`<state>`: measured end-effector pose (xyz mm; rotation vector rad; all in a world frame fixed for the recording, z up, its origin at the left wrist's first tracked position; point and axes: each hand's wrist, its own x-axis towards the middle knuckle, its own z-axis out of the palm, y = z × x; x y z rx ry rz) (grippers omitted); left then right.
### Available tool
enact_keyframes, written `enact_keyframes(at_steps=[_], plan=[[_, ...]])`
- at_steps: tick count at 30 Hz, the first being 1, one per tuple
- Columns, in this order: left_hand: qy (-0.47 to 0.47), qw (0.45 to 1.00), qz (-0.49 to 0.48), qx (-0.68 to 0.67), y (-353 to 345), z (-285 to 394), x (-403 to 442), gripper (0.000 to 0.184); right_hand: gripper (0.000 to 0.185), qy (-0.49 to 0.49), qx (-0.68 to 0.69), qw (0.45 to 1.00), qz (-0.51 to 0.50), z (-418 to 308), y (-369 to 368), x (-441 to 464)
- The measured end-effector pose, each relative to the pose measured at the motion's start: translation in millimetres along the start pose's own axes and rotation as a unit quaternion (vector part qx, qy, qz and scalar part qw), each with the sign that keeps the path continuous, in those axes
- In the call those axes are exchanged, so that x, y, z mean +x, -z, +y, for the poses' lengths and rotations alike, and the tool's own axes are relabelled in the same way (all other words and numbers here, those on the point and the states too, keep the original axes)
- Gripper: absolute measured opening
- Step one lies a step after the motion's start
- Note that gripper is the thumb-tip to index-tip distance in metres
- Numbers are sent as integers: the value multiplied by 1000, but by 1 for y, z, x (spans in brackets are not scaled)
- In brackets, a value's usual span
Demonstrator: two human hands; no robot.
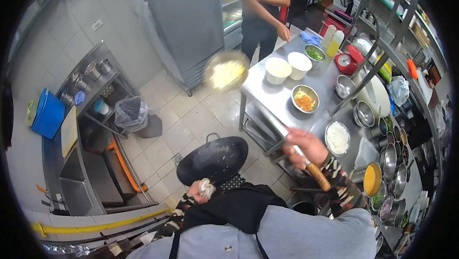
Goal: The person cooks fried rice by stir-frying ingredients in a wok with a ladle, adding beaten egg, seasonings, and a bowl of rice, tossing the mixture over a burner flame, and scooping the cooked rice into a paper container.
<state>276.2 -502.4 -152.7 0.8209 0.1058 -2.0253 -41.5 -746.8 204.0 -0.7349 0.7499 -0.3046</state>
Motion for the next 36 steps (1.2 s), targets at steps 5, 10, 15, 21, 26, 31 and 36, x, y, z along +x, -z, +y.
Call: enact_keyframes(at_steps=[5, 10, 15, 21, 26, 31, 36], plan=[[-241, 941, 104, 212, -3, -55, -35, 8, 63, 384, -634, 609, 281, -8, 124, 52], [-350, 805, 302, 373, -84, -90, -107, 10, 66, 260, -707, 564, 338, 4, 182, 86], [-407, 805, 400, 163, -172, -165, -196, 31, 60, 461, -635, 584, 205, 0, 116, 101], [-451, 679, 302, -494, -328, -320, -276, 31, 53, 229, -612, 726, -214, 59, 48, 96], [-602, 499, 381, -494, -355, -393, -228, 29, 52, 175, -728, 538, -387, 93, 21, 124], [-704, 375, 375, -472, -228, -403, -269, 25, 58, 221, -631, 469, -578, 160, -154, 108], [-775, 315, 286, -466, -148, -398, -351, 21, 66, -65, -403, 562, -720, 241, -327, -31]])
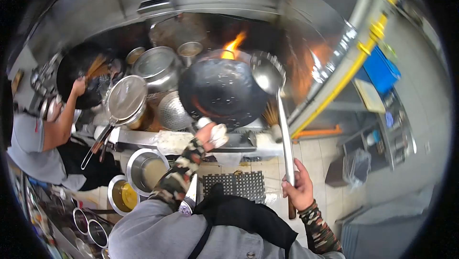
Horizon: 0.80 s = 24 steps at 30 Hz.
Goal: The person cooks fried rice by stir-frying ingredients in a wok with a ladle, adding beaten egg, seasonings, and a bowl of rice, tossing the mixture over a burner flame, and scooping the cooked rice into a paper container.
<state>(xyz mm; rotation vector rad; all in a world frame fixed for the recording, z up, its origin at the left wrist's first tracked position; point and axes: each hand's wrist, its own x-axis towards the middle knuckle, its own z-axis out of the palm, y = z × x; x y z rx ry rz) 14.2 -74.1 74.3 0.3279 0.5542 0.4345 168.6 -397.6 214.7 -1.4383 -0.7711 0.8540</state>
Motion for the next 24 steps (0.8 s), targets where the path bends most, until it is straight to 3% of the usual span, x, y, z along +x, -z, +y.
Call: enact_keyframes(at_steps=[1, 4, 6, 9, 10, 11, 12, 15, 17, 18, 20, 21, 24], plan=[[4, 999, -30, -32, 18, 5, 40, 20, 61, -31, 10, 999, -25, -7, -13, 27], [-48, 997, 60, 13, 2, 10, 99, 20, 44, -81, 1, 992, -92, -39, -48, 80], [-77, 994, 51, -54, -5, 8, 129, 23, 43, -107, 30, 987, -115, -49, -67, 102], [-54, 998, 4, -27, 6, 8, 182, 22, 42, -148, -2, 973, -176, -68, -76, 125], [-69, 994, 43, -74, -24, 13, 156, 25, 47, -167, -30, 963, -210, -77, -74, 132], [-45, 977, -200, -61, 19, -7, 215, 26, 50, -171, -59, 953, -244, -86, -74, 136], [-183, 965, -97, 159, 24, -10, 236, 28, 54, -176, -89, 938, -284, -93, -76, 141], [-133, 984, 53, 110, 13, -32, 144, 28, 54, -211, -166, 869, -415, -100, -96, 154], [-124, 980, 104, 113, 25, -68, 80, 33, 50, -224, -192, 804, -516, -92, -116, 161], [-149, 982, 67, 97, 50, -102, 69, 30, 48, -229, -184, 769, -568, -81, -137, 165], [-261, 958, 100, 61, 41, -131, -43, 33, 29, -164, -224, 692, -666, -42, -193, 165], [-153, 949, 236, 142, 66, -156, -67, 37, 24, -149, -213, 683, -682, -12, -220, 160], [-238, 915, 323, 31, 49, -211, -183, 41, 10, -133, -207, 646, -723, 84, -319, 124]])
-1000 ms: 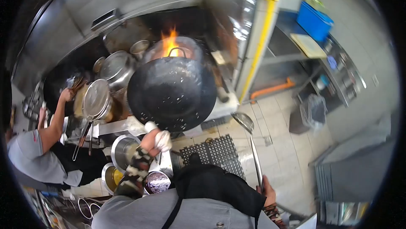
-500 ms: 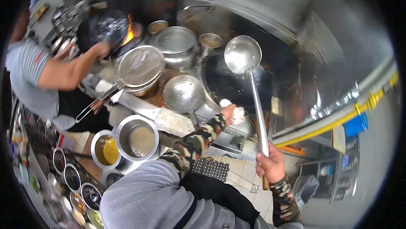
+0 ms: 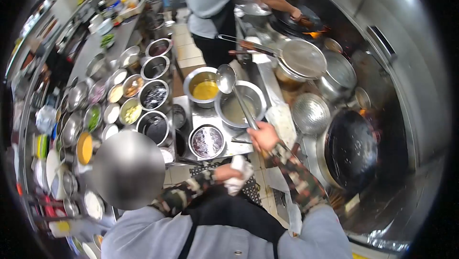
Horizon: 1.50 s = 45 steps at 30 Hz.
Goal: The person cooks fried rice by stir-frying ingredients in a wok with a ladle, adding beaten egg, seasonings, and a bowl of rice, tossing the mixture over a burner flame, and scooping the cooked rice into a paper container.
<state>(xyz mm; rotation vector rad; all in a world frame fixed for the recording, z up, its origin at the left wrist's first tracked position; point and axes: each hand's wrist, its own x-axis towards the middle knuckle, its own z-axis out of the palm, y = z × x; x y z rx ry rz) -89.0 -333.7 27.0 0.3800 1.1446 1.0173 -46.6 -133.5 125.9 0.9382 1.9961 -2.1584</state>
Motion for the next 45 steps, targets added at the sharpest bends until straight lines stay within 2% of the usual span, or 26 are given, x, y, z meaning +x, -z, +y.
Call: enact_keyframes(at_steps=[2, 3, 4, 5, 6, 7, 8, 11, 13, 15, 16, 17, 18, 19, 20, 23, 24, 27, 28, 30, 34, 37, 40, 42, 44, 45], plan=[[-73, 991, 80, -84, 35, -25, -68, 40, 13, -10, -38, 999, 13, 0, -34, 65], [-56, 984, 139, -96, 27, -6, -127, 41, 12, -32, -32, 999, 22, -1, -52, 91], [-81, 971, 183, -132, 46, -43, -150, 41, 14, -37, -52, 997, 36, -1, -66, 112], [-97, 956, 181, -209, 57, -79, -178, 47, 16, -25, -78, 996, 30, 12, -74, 142], [-141, 930, 209, -269, 22, -49, -232, 50, 18, -15, -103, 994, 26, 21, -82, 166], [-162, 907, 217, -323, 25, -74, -253, 53, 20, -2, -186, 982, 33, 6, -92, 162], [-183, 882, 222, -373, 23, -110, -277, 56, 20, 0, -187, 982, 27, 8, -101, 174], [-212, 811, 287, -463, 10, -179, -322, 60, 21, -40, -392, 918, 37, 53, -110, 254], [-239, 766, 289, -521, 8, -203, -334, 60, 26, -27, -443, 896, -27, 68, -113, 275], [-229, 769, 262, -536, 22, -196, -337, 60, 30, -118, -232, 965, 43, 46, -128, 245], [-221, 772, 235, -548, 29, -191, -337, 59, 30, -122, -234, 964, 44, 41, -130, 239], [-199, 792, 232, -529, 39, -176, -337, 58, 27, -191, -60, 979, 40, 41, -131, 239], [-178, 815, 227, -503, 51, -158, -339, 56, 25, -252, 119, 960, 37, 41, -134, 236], [-180, 831, 226, -476, 62, -139, -340, 55, 19, -222, 148, 963, 21, 45, -132, 229], [-181, 848, 222, -447, 73, -123, -338, 55, 19, -186, 189, 964, -2, 42, -128, 215], [-158, 888, 208, -378, 111, -86, -325, 53, 24, -189, 328, 924, -50, 17, -111, 170], [-146, 899, 199, -361, 119, -70, -319, 53, 20, -181, 348, 917, -72, 17, -100, 156], [-126, 937, 126, -301, 139, -29, -291, 56, 13, -157, 518, 830, -132, 4, -69, 98], [-120, 942, 110, -293, 140, -16, -281, 57, 21, -152, 563, 795, -167, -4, -59, 71], [-104, 960, 67, -251, 142, 3, -257, 58, 27, -118, 556, 792, -222, -16, -37, 14], [-116, 968, 11, -221, 103, 38, -202, 61, 36, -70, 581, 798, -146, -27, 8, -111], [-25, 962, -48, -268, 63, 40, -143, 57, 40, -42, 614, 785, -69, -18, 51, -204], [19, 963, -78, -258, 12, 28, -77, 42, 38, 1, 597, 802, 34, -7, 88, -291], [31, 971, -70, -227, -46, 47, -50, 40, 36, 18, 536, 834, 128, 9, 115, -334], [25, 981, -129, -141, -76, 48, -19, 47, 33, 2, 401, 875, 273, 14, 134, -359], [34, 985, -122, -114, -84, 47, -11, 45, 33, 2, 402, 873, 277, 22, 142, -362]])
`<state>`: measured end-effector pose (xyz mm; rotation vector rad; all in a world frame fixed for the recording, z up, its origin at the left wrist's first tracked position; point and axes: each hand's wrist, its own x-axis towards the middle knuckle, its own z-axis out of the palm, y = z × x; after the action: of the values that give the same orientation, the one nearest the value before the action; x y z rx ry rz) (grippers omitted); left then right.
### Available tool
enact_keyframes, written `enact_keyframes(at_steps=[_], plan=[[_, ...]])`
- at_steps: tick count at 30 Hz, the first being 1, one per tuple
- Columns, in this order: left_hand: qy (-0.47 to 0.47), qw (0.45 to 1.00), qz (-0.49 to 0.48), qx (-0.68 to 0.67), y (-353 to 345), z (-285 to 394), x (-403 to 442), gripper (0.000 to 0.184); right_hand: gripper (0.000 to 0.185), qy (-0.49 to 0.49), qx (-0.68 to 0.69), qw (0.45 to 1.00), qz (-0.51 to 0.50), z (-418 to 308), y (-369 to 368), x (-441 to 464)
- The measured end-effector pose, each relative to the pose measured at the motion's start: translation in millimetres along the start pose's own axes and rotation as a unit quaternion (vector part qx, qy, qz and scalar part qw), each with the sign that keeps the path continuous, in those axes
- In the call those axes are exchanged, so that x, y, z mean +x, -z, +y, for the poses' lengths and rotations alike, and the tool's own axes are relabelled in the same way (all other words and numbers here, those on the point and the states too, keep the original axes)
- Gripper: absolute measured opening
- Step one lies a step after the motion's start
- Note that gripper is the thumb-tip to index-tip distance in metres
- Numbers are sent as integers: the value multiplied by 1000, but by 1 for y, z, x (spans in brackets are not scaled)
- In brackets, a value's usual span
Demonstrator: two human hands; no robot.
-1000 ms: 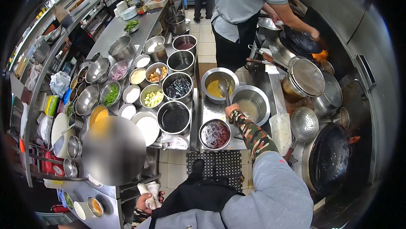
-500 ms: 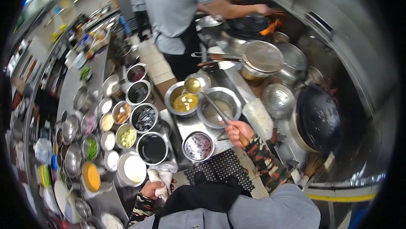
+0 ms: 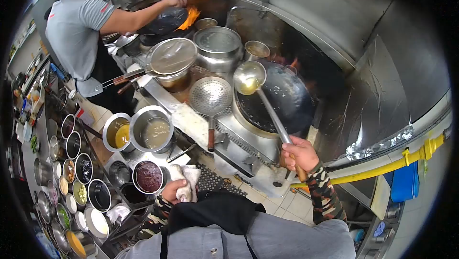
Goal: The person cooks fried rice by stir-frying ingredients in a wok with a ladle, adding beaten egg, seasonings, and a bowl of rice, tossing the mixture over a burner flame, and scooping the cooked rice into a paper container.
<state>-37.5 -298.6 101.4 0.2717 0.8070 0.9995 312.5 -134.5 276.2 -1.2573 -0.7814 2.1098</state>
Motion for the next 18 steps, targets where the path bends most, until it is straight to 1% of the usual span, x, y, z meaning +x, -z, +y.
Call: enact_keyframes(at_steps=[1, 2, 3, 5, 6, 7, 8, 9, 10, 11, 12, 13, 14, 15, 17, 18], plan=[[5, 1000, -1, 3, -4, -3, 7, 45, 29, 62, -181, 978, 83, 1, 14, 6], [9, 1000, 6, 16, -4, -5, 14, 44, 26, 119, -354, 913, 162, 3, 28, 14], [10, 999, 13, 29, -5, -6, 20, 43, 26, 120, -351, 914, 163, 6, 43, 24], [4, 1000, 13, 23, -11, -5, 21, 41, 21, 190, -385, 872, 235, 9, 61, 38], [3, 999, 32, 17, -8, -6, 18, 40, 17, 137, -270, 927, 221, 4, 69, 38], [1, 999, 52, 10, -3, -8, 13, 39, 17, 110, -181, 960, 185, -5, 75, 39], [-5, 997, 81, 0, 6, -15, 11, 38, 18, 84, -78, 986, 119, -15, 78, 38], [-14, 996, 89, 1, 12, -21, 8, 38, 18, 56, 24, 997, 49, -23, 76, 38], [-23, 994, 90, -51, 16, -26, 6, 39, 25, 39, 80, 996, -7, -29, 71, 42], [-35, 990, 90, -104, 5, -20, -1, 39, 25, 35, 76, 996, -22, -31, 65, 55], [-48, 986, 112, -116, -8, -16, -12, 40, 28, -8, 148, 983, -112, -35, 58, 70], [-61, 984, 118, -117, -12, -16, -20, 40, 31, -54, 216, 955, -198, -39, 49, 85], [-73, 982, 121, -123, -14, -16, -27, 40, 35, -76, 235, 943, -225, -43, 31, 99], [-86, 980, 124, -129, -13, -17, -34, 41, 35, -105, 261, 925, -257, -46, 12, 113], [-113, 974, 136, -142, -4, -24, -48, 41, 30, -117, 219, 920, -304, -49, -23, 152], [-132, 969, 139, -157, -2, -25, -57, 42, 24, -102, 160, 935, -301, -49, -39, 175]])
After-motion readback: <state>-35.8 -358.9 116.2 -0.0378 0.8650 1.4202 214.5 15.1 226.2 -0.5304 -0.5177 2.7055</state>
